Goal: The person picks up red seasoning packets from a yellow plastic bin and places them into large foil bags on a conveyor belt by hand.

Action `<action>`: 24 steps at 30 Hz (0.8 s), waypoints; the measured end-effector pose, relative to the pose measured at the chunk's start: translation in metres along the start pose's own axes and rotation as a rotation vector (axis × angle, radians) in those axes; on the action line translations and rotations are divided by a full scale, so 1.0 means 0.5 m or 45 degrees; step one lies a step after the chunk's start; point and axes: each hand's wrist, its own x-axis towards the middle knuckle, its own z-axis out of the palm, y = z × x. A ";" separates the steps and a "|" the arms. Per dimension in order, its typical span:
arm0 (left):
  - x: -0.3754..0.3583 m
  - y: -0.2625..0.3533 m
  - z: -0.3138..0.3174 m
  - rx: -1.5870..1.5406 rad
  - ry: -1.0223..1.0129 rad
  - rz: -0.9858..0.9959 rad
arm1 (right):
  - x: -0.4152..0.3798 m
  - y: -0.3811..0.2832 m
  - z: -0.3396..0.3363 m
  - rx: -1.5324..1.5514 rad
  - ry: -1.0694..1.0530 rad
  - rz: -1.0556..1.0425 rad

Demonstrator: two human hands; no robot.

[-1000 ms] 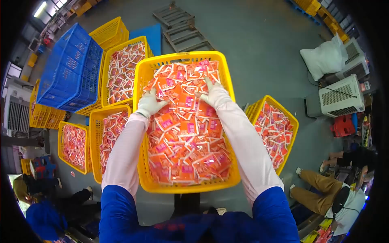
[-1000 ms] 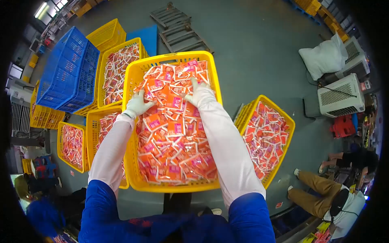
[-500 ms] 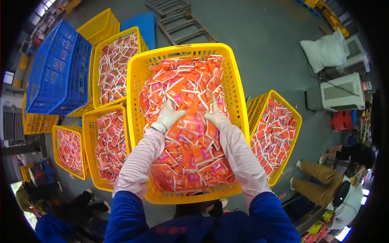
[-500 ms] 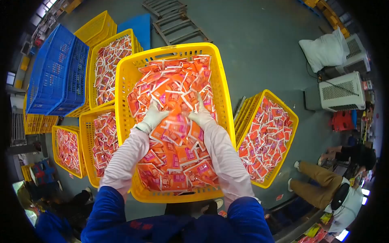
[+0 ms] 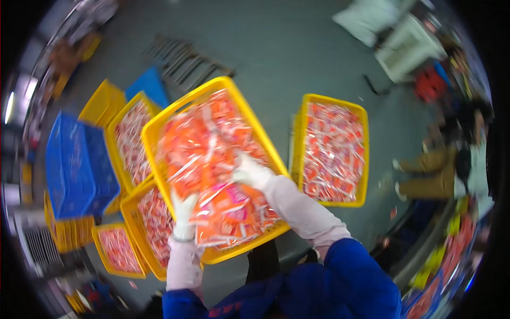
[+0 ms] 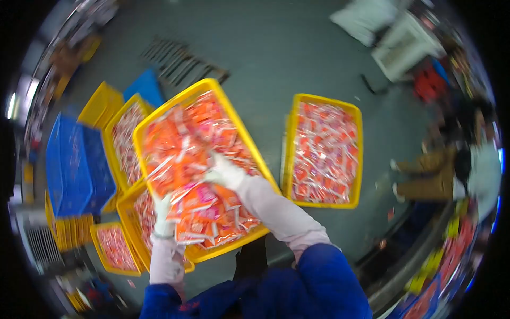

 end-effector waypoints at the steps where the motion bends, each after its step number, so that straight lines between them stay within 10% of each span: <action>1: 0.036 -0.046 -0.090 0.232 -0.186 0.430 | -0.025 -0.016 0.026 -0.073 0.013 0.077; 6: -0.002 -0.199 0.440 0.157 -1.206 0.153 | -0.199 -0.113 0.057 -0.801 0.015 -0.326; 10: -0.369 -0.349 0.708 0.062 -1.834 -0.090 | -0.505 -0.187 0.076 -0.083 -0.224 -0.788; 15: -0.880 -0.435 0.910 0.044 -2.240 -0.190 | -1.136 -0.298 0.104 -0.710 0.715 -0.901; 23: -1.617 -0.595 1.105 -0.123 -2.487 -0.217 | -2.155 -0.190 0.184 -0.542 1.665 -1.615; 24: -1.695 -0.620 1.130 -0.149 -2.483 -0.214 | -2.249 -0.184 0.213 -0.769 2.140 -1.383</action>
